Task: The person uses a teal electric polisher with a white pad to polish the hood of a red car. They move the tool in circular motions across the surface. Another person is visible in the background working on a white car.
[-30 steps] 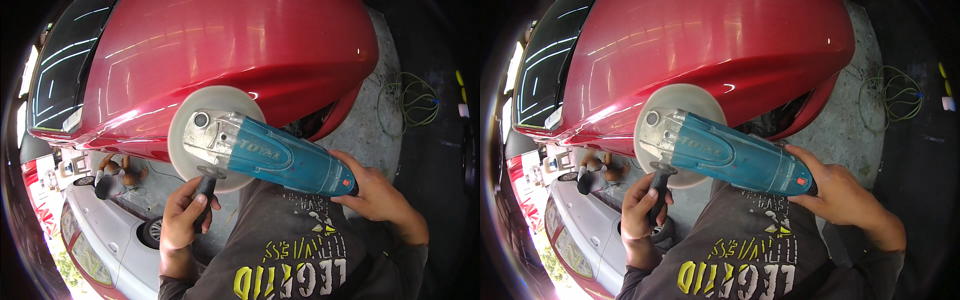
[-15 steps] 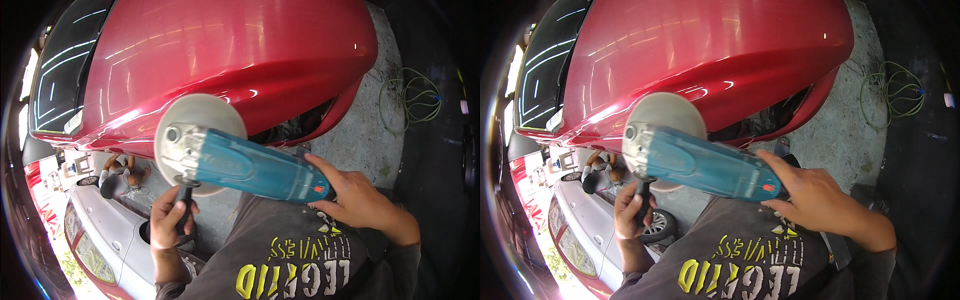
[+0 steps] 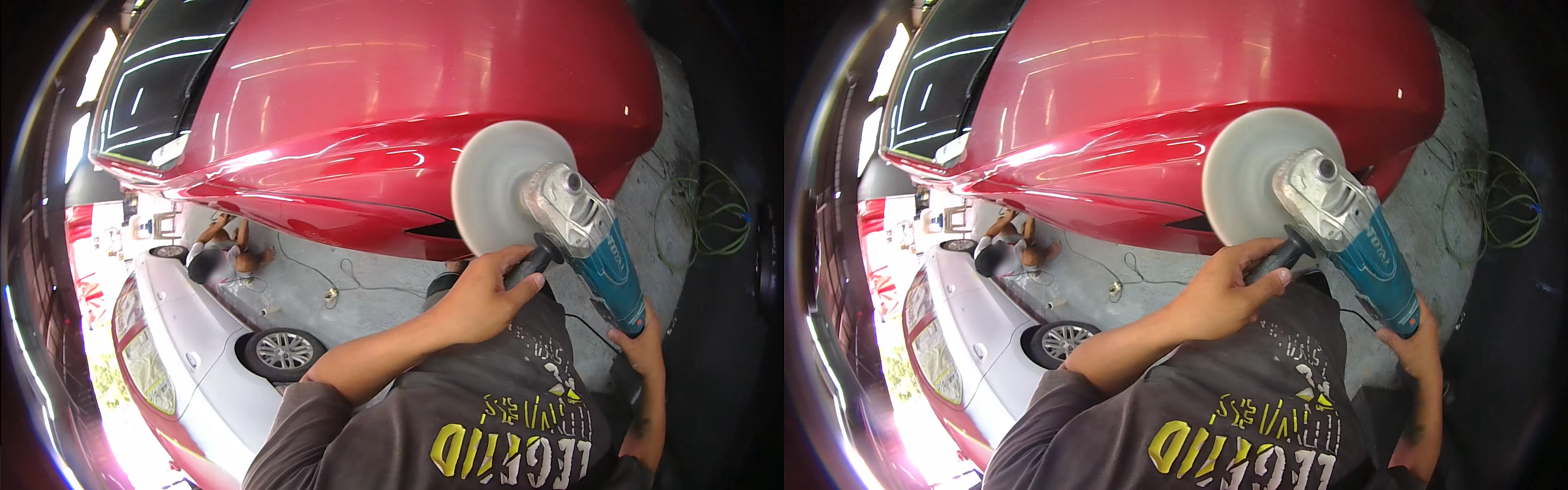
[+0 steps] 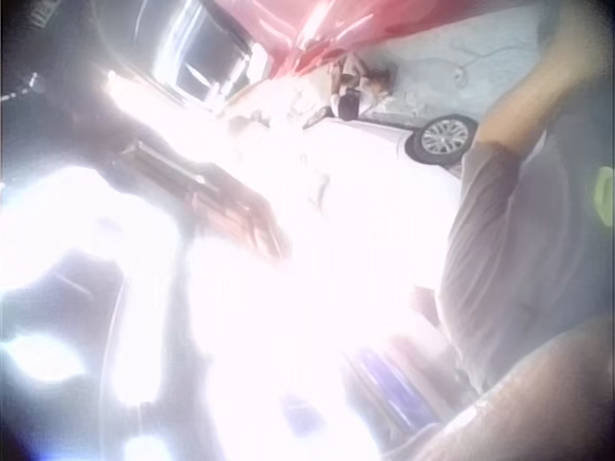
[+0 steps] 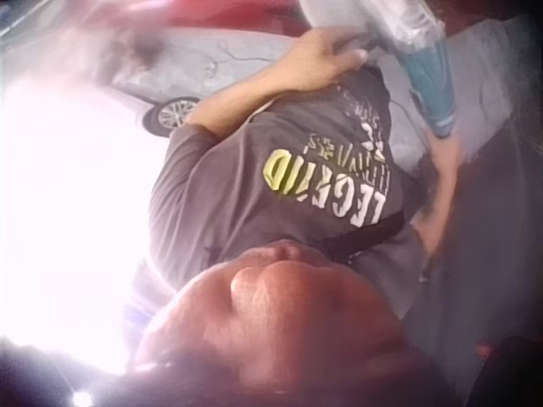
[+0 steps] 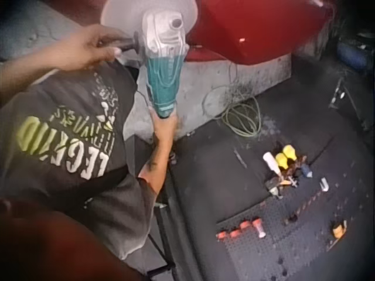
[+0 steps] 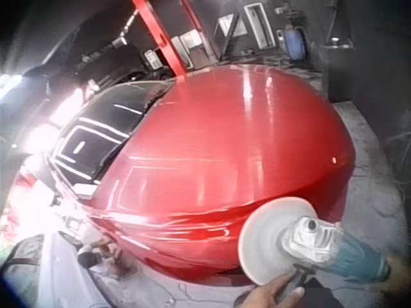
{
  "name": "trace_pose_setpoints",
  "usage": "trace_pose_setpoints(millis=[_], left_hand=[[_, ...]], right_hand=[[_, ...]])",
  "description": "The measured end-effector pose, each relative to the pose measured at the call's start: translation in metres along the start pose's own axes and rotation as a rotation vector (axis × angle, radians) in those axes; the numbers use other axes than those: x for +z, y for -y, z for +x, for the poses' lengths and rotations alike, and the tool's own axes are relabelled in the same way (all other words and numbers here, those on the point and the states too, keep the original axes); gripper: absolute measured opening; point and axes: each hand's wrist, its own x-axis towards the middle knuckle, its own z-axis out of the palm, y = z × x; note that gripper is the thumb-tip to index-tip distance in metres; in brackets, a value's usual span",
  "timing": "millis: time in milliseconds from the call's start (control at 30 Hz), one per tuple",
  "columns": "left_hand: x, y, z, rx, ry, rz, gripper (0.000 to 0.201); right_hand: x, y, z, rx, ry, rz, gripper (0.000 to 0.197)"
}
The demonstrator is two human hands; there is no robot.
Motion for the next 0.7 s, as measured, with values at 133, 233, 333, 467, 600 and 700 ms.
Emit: trace_pose_setpoints(millis=[133,233,333,467,600,700], left_hand=[[-0.022,0.000,-0.017,-0.042,-0.091,0.089,0.046],[-0.053,0.002,-0.046,-0.089,-0.179,0.030,0.048],[-0.086,0.011,-0.078,-0.141,-0.272,-0.075,0.049],[-0.130,0.019,-0.110,-0.117,-0.387,-0.149,0.048],[-0.161,0.027,-0.138,-0.076,-0.448,-0.228,0.048],[-0.165,0.017,-0.153,-0.049,-0.449,-0.309,0.043]], right_hand=[[0.038,-0.016,0.007,-0.058,0.043,0.036,0.099],[0.065,0.030,0.024,-0.129,0.133,0.051,0.104],[0.079,0.082,0.041,-0.158,0.225,-0.002,0.105],[0.094,0.150,0.053,-0.254,0.272,-0.126,0.101],[0.098,0.220,0.061,-0.185,0.412,-0.245,0.096],[0.096,0.223,0.059,-0.280,0.400,-0.263,0.093]])
